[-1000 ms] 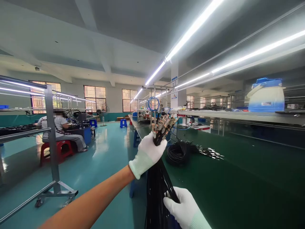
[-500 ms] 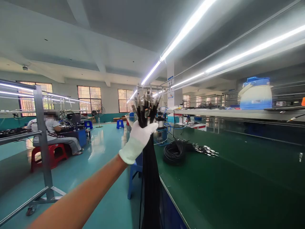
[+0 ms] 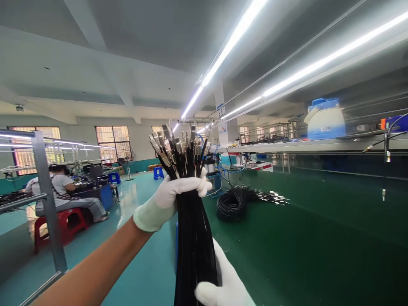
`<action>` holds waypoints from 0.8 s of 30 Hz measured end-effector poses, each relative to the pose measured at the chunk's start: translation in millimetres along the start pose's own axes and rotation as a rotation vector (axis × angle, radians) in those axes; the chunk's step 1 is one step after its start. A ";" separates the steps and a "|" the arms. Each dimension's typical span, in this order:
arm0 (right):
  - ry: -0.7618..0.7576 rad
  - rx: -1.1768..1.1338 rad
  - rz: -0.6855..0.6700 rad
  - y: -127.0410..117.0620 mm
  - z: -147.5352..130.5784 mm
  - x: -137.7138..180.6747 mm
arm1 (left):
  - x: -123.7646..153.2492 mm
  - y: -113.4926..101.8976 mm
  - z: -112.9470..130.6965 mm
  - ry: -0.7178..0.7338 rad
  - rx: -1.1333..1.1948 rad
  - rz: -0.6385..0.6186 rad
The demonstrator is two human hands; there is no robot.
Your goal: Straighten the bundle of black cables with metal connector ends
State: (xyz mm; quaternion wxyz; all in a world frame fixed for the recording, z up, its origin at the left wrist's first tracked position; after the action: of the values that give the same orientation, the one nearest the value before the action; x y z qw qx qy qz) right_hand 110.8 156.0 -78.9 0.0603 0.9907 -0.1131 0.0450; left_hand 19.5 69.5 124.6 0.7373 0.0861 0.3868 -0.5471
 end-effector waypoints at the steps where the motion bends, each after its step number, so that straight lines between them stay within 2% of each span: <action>1: 0.004 -0.013 -0.078 6.4 -10.8 -4.0 | 1.0 1.0 1.5 0.000 -0.024 -0.010; 3: 0.010 -0.020 -0.131 9.6 -26.6 -10.3 | 6.1 -1.8 3.7 0.011 -0.024 -0.065; 6: -0.011 0.034 -0.024 -6.0 -35.3 -11.2 | 20.6 -11.2 4.1 0.015 0.088 -0.223; 8: -0.015 0.096 0.036 -16.6 -35.8 -7.5 | 29.0 -16.6 2.5 0.000 0.098 -0.278; 11: 0.009 0.134 -0.008 -13.5 -36.9 -2.1 | 30.5 -17.4 -0.6 -0.004 0.086 -0.209; 14: 0.029 0.065 -0.220 11.8 -40.3 0.0 | 24.0 -8.1 -3.8 -0.005 0.139 -0.185; 16: 0.016 0.010 -0.295 27.9 -42.9 -0.7 | 20.7 -2.2 -6.2 -0.014 0.172 -0.217; 18: 0.022 0.004 -0.225 34.8 -43.5 -3.3 | 20.2 -0.6 -8.5 -0.023 0.184 -0.239; 21: 0.038 0.040 -0.074 30.2 -41.9 -6.8 | 24.4 -5.1 -10.7 -0.024 0.162 -0.243; 24: 0.017 0.067 -0.100 20.3 -41.3 -7.3 | 30.3 -7.8 -11.3 -0.038 0.128 -0.270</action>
State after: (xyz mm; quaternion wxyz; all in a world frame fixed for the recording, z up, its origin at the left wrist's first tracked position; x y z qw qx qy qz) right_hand 96.0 143.3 -36.6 0.0300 0.9962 -0.0614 0.0541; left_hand 10.4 50.2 99.0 0.6571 0.0700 0.3451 -0.6665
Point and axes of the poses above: each hand's wrist, its own x-axis away from the middle knuckle, its own y-axis out of the palm, z = x × y, the point moved 3 cm from there along -x, towards the middle knuckle, and after that the axes turned 15 degrees about y, right-handed, at the moved point
